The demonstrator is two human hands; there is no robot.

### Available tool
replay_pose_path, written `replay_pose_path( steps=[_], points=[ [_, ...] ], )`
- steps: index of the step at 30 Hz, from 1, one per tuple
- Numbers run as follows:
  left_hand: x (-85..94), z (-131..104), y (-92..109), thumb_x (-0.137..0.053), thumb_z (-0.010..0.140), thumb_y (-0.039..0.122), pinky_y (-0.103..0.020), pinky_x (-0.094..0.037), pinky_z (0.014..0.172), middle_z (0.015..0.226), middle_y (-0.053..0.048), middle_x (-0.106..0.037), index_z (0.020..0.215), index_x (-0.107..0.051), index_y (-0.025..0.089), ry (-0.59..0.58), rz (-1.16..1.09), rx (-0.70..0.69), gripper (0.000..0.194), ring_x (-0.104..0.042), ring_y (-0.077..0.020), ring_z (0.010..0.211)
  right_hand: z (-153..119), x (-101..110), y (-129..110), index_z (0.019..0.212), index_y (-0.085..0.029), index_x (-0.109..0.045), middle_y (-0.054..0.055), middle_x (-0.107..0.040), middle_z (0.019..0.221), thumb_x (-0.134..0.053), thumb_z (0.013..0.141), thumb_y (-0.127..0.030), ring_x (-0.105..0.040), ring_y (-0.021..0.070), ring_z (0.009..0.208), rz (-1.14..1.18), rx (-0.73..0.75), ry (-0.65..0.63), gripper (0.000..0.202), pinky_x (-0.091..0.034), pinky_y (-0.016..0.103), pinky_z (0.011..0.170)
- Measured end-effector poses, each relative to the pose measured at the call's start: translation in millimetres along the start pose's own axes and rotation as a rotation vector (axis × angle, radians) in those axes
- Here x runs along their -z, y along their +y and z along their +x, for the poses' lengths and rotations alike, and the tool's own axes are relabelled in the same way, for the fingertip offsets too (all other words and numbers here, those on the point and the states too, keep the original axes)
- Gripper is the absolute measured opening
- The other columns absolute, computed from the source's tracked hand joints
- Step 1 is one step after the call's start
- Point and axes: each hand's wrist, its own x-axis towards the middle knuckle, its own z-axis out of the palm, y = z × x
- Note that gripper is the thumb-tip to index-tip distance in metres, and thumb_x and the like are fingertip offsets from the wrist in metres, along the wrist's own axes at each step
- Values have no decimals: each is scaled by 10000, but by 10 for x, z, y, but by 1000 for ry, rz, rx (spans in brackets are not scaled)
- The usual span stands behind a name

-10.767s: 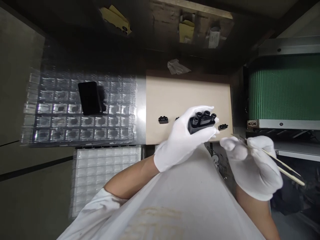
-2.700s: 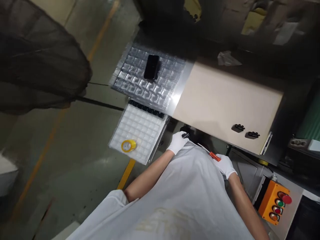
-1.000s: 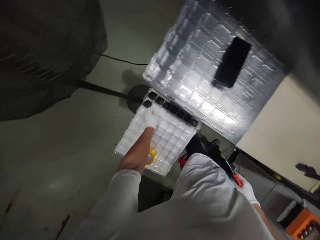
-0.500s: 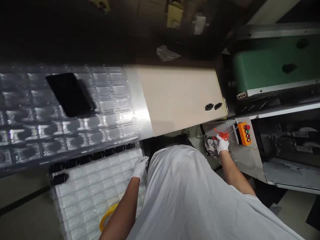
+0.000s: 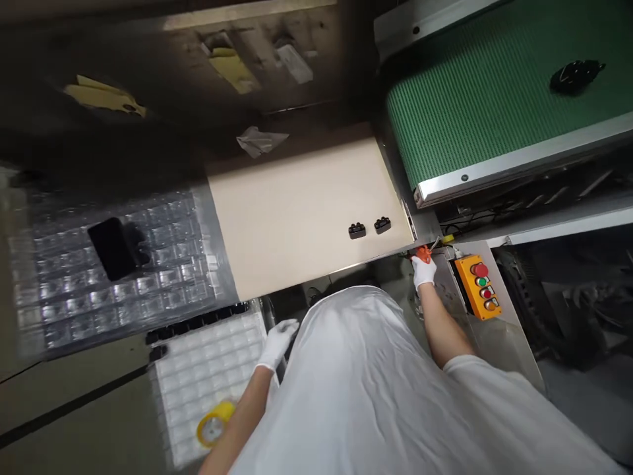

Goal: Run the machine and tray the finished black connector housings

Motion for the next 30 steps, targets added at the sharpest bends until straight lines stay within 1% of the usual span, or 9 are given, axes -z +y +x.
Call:
replay_pose_path(
  steps=[4,8,10,13,15,17,19,22,30],
  points=[
    [-322,-147,638,-703,826,425,-410,-567,1062,1093,-109,-798,1031,-730,175,50,33,-175,325,-746,-277,1083,1,72,-32,964,-143,-697,17,-727,860,-736,849,-304,-696,164,824,-439,-25,-219,202,-585,361,852],
    [-395,-108,1390,-647,896,366,-413,-535,1094,1195,-94,-763,1189,-723,197,126,91,-328,347,-713,-266,1104,-187,326,-352,695,-164,-694,64,-713,718,-805,699,-156,-723,239,833,-831,51,-593,112,-548,364,868],
    [-456,3,1850,-681,908,367,-416,-497,1140,1286,-102,-724,1304,-687,210,143,174,-475,427,-672,-282,1191,-373,389,-624,698,-179,-726,81,-738,750,-799,656,-137,-731,273,862,-945,154,-750,94,-535,362,877],
    [-621,247,2554,-752,881,353,-442,-466,1163,1449,-144,-619,1493,-545,203,141,481,-726,663,-579,-334,1314,-663,249,-1147,1097,-239,-781,104,-773,1127,-690,842,-241,-707,294,1081,-997,362,-821,271,-500,392,995],
    [-746,412,2941,-769,861,327,-452,-495,1104,1461,-168,-590,1505,-524,193,100,684,-788,702,-568,-358,1296,-781,1,-1508,1424,-255,-629,139,-673,1380,-539,956,-232,-664,300,1195,-1040,572,-749,477,-475,415,1048],
    [-839,543,3208,-755,859,297,-443,-512,1045,1381,-178,-622,1402,-611,179,45,790,-796,574,-587,-360,1248,-817,-299,-1807,1552,-228,-489,180,-588,1469,-463,971,-174,-670,306,1177,-1179,774,-674,584,-506,424,1003],
    [-875,618,3346,-735,864,278,-417,-523,988,1247,-168,-673,1242,-700,171,-7,824,-805,395,-628,-341,1171,-799,-565,-1997,1473,-192,-569,195,-599,1416,-462,954,-141,-701,305,1100,-1348,858,-674,532,-544,410,923],
    [-831,631,3351,-723,859,269,-372,-537,884,1115,-131,-709,1115,-735,189,-88,855,-826,268,-682,-297,1024,-769,-801,-2087,1232,-173,-721,179,-663,1276,-483,955,-153,-722,299,1063,-1466,826,-740,365,-561,383,888],
    [-705,581,3035,-686,900,316,-391,-536,902,1154,-149,-701,1113,-694,199,-131,821,-847,243,-685,-319,1082,-883,-840,-2089,1179,-183,-740,184,-691,1225,-522,937,-159,-728,333,1099,-1545,802,-796,326,-567,409,882]
  ],
)
